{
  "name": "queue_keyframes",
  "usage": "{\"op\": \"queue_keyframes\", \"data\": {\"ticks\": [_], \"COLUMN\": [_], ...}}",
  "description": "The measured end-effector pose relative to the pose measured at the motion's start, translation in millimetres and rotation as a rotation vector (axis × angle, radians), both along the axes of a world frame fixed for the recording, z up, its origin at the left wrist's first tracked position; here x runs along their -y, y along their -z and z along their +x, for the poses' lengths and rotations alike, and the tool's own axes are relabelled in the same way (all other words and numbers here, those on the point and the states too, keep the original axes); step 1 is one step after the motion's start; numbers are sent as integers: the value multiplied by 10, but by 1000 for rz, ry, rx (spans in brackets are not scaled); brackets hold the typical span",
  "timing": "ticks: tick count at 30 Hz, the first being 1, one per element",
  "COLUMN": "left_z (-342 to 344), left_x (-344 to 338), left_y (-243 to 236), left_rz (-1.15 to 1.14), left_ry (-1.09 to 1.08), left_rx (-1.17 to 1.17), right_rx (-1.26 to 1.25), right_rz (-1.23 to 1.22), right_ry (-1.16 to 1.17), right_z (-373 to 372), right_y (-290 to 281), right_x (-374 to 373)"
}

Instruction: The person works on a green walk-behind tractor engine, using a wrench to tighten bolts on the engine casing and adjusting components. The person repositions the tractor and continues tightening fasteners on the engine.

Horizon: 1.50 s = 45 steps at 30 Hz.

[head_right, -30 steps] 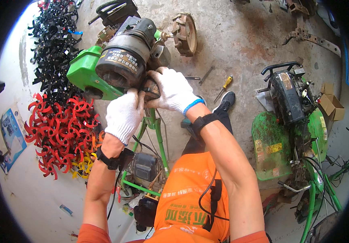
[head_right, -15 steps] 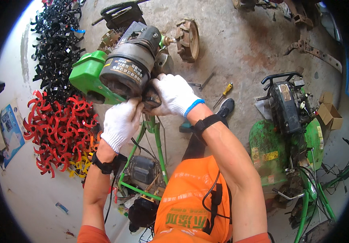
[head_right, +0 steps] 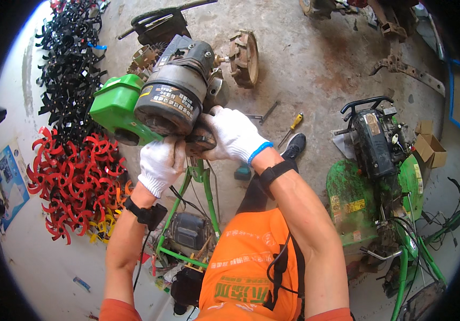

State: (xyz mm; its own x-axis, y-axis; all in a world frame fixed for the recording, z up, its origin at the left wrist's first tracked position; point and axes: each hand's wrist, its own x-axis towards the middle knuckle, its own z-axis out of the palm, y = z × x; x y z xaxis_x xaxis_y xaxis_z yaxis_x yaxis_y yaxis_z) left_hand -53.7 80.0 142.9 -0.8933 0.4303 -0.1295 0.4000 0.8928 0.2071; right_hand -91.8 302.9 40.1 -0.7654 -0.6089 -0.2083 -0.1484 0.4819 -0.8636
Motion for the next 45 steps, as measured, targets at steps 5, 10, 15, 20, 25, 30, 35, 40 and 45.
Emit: {"op": "queue_keyframes", "data": {"ticks": [5,10,15,20,25,30,35,40,45], "left_z": [-87,4,95,163,164,143,141,33,-176], "left_x": [174,22,-131,-270,-415,-540,-743,-1137,-1322], "left_y": [-48,-101,-102,-177,-165,-171,-166,-40,57], "left_rz": [-32,74,80,-27,-166,-226,-311,-334,-359], "left_ry": [-92,-196,-227,-48,-64,-113,-74,-175,-176], "left_rx": [259,247,152,-7,26,144,181,329,487], "right_rx": [8,28,45,51,57,47,19,-197,-150], "right_rz": [-7,-26,-76,-115,-99,-45,-75,-61,-126], "right_ry": [17,94,125,166,112,41,42,-66,-3], "right_z": [14,97,178,180,144,54,37,-30,35], "right_y": [-30,-15,60,83,32,-22,81,335,664], "right_x": [-12,-15,-21,-3,-28,-67,-61,-53,-19]}}
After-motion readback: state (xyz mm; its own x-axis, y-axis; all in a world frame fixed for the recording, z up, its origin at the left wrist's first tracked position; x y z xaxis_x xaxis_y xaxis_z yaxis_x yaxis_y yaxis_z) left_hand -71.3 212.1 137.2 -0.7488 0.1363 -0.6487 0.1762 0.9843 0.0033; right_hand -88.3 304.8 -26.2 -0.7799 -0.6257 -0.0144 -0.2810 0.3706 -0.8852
